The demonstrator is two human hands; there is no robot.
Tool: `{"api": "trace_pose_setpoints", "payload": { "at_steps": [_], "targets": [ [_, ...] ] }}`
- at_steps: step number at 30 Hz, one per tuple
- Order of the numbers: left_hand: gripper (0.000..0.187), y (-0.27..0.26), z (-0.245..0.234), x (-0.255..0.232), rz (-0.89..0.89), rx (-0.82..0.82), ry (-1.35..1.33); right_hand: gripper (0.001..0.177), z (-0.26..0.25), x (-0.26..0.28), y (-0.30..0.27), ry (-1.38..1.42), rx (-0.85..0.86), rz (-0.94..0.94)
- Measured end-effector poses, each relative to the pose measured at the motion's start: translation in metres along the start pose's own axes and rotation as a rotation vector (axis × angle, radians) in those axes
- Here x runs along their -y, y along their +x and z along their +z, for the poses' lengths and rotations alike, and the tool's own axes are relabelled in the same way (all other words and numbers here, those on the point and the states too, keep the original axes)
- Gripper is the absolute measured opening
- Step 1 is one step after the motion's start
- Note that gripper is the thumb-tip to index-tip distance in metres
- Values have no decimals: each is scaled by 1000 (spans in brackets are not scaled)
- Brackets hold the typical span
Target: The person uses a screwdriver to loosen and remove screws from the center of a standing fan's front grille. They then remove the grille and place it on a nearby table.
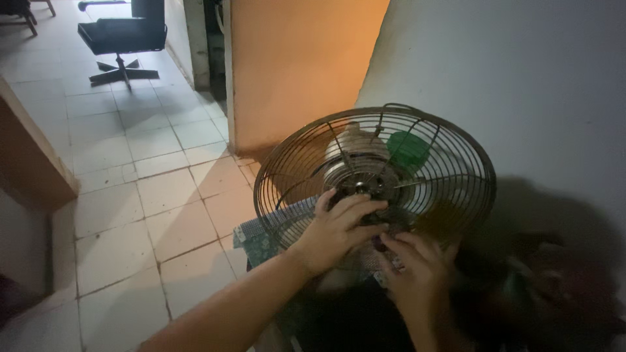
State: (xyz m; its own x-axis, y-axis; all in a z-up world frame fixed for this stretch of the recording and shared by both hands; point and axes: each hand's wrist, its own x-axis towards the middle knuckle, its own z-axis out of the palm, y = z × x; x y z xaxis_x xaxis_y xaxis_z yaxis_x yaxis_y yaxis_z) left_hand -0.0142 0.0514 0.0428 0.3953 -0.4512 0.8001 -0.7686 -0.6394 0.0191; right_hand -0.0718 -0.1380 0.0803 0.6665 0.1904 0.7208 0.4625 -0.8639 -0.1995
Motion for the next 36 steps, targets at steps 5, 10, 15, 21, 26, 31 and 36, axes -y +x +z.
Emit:
{"api": "trace_pose_setpoints", "payload": {
  "at_steps": [5,10,15,21,26,31,36],
  "targets": [
    [45,0,-1,0,-56,44,-62,38,-9,0,2,0,131,53],
    [42,1,2,-3,-59,19,-70,37,-10,-1,3,85,-1,-111],
    [45,-2,2,-1,-51,1,-46,38,-3,-5,-8,-99,-61,-143],
    [38,-5,5,-2,-48,-52,-23,30,0,-17,-14,-139,-79,-268],
    [42,-4,-2,-6,-75,-65,-30,35,2,-18,-16,8,-71,-232],
    [48,-9,-6,-10,-91,-53,-31,45,0,-16,-13,-189,-104,-345],
    [41,-13,1,-5,-20,-124,-7,46,0,-11,-13,-179,-82,-324]
  ]
}}
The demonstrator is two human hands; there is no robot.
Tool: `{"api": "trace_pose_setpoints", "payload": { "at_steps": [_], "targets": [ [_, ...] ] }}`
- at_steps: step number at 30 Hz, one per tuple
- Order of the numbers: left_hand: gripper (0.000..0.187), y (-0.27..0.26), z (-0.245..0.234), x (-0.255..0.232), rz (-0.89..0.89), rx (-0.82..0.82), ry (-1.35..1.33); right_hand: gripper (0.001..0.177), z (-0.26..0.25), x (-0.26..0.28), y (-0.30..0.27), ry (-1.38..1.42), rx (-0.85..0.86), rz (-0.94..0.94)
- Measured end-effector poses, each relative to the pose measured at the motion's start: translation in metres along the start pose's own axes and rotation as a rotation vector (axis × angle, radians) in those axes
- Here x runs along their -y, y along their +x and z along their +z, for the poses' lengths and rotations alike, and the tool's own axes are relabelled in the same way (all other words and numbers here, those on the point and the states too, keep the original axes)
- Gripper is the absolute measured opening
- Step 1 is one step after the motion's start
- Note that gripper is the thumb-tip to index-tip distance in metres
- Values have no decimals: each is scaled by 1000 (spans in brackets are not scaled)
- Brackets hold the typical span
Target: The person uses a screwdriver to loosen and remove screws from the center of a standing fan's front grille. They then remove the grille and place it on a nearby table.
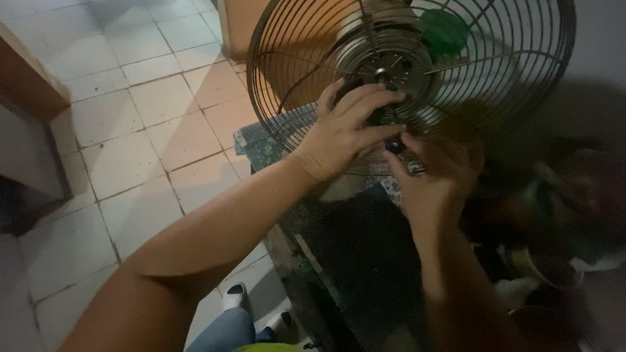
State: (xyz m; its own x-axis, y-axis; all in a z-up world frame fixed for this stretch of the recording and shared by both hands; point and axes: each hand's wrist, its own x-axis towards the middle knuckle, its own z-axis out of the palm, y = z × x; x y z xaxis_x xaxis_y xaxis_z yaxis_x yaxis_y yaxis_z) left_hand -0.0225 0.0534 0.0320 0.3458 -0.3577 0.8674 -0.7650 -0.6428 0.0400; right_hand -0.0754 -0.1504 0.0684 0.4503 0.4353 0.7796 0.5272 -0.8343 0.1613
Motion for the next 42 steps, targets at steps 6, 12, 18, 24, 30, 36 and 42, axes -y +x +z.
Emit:
{"api": "trace_pose_setpoints", "payload": {
  "at_steps": [6,12,18,24,30,36,42],
  "targets": [
    [39,-3,1,-2,-44,32,-19,42,7,0,-8,41,31,52],
    [31,-4,5,3,-19,-16,18,36,14,-5,-12,-278,70,-15],
    [32,-3,2,1,-42,2,22,32,15,-5,-14,-117,72,52],
    [37,-4,0,2,-19,-16,-28,35,10,2,-7,-19,3,37],
    [34,-5,2,9,31,30,34,38,9,9,-6,-236,77,-3],
    [30,-7,8,9,24,-8,18,37,7,18,-6,166,15,325],
    [31,-7,5,10,6,-7,-8,34,15,29,0,467,164,780]
  ]
}}
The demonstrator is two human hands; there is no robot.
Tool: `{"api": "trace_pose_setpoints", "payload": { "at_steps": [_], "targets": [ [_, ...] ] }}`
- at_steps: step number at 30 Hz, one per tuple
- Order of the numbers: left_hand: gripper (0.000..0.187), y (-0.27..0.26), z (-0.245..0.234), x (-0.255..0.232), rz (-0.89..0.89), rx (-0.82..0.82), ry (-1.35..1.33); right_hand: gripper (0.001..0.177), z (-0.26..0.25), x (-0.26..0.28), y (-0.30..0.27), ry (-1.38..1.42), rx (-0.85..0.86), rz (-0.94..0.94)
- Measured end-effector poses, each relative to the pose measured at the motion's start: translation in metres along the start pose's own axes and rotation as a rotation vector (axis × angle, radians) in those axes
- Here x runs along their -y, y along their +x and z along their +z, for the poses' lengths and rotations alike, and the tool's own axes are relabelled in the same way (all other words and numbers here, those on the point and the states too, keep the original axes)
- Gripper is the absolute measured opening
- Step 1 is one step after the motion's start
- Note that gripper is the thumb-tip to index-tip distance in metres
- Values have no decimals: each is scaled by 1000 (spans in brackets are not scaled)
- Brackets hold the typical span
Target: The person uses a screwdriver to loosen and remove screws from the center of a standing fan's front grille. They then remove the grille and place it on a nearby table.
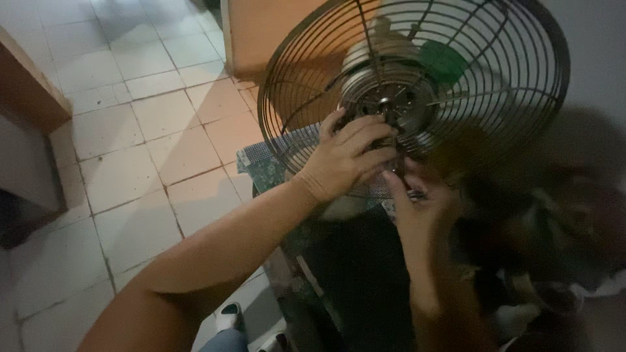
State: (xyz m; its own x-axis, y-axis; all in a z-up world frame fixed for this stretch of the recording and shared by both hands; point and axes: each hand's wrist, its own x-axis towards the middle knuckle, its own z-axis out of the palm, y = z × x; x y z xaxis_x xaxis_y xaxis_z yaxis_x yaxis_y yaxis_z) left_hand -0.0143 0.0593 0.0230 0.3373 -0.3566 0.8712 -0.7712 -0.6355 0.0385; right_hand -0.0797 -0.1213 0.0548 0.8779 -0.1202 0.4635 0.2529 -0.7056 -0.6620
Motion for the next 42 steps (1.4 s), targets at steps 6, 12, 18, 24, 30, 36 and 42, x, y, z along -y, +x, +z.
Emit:
{"api": "trace_pose_setpoints", "payload": {
  "at_steps": [6,12,18,24,30,36,42],
  "targets": [
    [33,5,-2,0,23,-29,-2,31,-4,7,5,-7,14,-185],
    [37,9,-7,5,86,77,-67,35,-3,13,5,-239,14,-84],
    [36,14,-6,10,100,102,-67,35,-17,24,10,-260,-81,-416],
    [24,12,-7,5,22,98,-8,29,-5,17,4,-204,-15,-137],
    [35,15,-11,3,53,59,-6,35,-7,4,6,-248,-30,-244],
    [31,12,-7,3,116,63,16,37,-18,27,5,-475,-90,-465],
    [18,9,2,4,72,66,-12,32,-19,42,4,-5,99,266]
  ]
}}
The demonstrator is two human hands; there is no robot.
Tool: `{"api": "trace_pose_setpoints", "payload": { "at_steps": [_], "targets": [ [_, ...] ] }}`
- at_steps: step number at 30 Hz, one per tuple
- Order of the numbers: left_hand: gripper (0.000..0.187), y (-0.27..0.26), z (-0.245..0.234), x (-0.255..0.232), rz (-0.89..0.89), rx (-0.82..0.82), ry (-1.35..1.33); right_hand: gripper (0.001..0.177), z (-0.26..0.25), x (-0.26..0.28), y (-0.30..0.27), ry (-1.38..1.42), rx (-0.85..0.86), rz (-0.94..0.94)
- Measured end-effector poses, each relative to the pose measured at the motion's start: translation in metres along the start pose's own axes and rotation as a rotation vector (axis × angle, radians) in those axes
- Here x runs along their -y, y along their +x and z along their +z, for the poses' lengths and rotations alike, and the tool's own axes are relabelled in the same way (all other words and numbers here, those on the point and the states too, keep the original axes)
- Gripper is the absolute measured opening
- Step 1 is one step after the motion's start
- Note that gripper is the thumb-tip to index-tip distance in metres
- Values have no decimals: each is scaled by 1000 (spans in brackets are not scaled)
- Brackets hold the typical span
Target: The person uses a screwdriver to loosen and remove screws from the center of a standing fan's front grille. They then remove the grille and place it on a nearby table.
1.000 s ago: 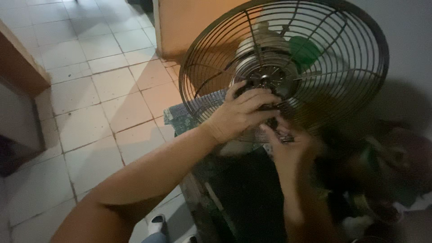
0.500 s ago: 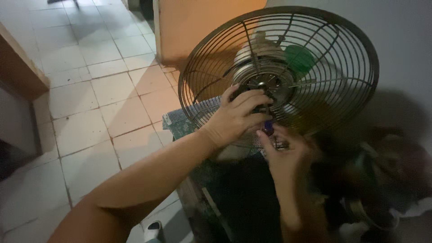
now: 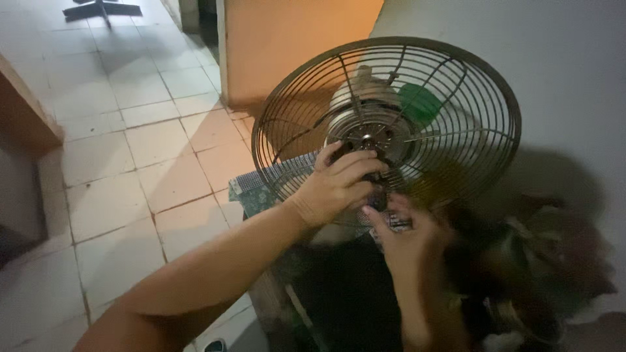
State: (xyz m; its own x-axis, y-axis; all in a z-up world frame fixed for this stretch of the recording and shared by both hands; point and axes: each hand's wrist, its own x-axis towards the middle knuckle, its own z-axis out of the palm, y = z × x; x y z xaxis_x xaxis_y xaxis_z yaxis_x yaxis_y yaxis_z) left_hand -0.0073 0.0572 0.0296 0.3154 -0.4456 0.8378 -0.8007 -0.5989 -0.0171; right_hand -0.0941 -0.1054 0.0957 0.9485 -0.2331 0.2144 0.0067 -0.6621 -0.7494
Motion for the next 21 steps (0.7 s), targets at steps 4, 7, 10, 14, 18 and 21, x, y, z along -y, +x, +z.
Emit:
{"api": "trace_pose_setpoints", "payload": {
  "at_steps": [4,7,10,14,18,21],
  "targets": [
    [20,-1,1,-6,-44,36,45,31,7,-19,7,12,-66,-216],
    [34,2,-3,-5,-33,-9,24,35,8,-31,13,-225,-224,-501],
    [38,2,-3,-6,-4,10,43,38,3,-35,14,-306,-281,-651],
    [30,7,-2,-3,-7,38,52,36,-1,-30,12,-337,-307,-713],
    [25,7,-4,-1,-5,4,60,39,-5,-25,11,-408,-206,-513],
    [27,8,-7,-2,-32,3,25,38,-4,-26,9,-269,-212,-565]
  ]
}}
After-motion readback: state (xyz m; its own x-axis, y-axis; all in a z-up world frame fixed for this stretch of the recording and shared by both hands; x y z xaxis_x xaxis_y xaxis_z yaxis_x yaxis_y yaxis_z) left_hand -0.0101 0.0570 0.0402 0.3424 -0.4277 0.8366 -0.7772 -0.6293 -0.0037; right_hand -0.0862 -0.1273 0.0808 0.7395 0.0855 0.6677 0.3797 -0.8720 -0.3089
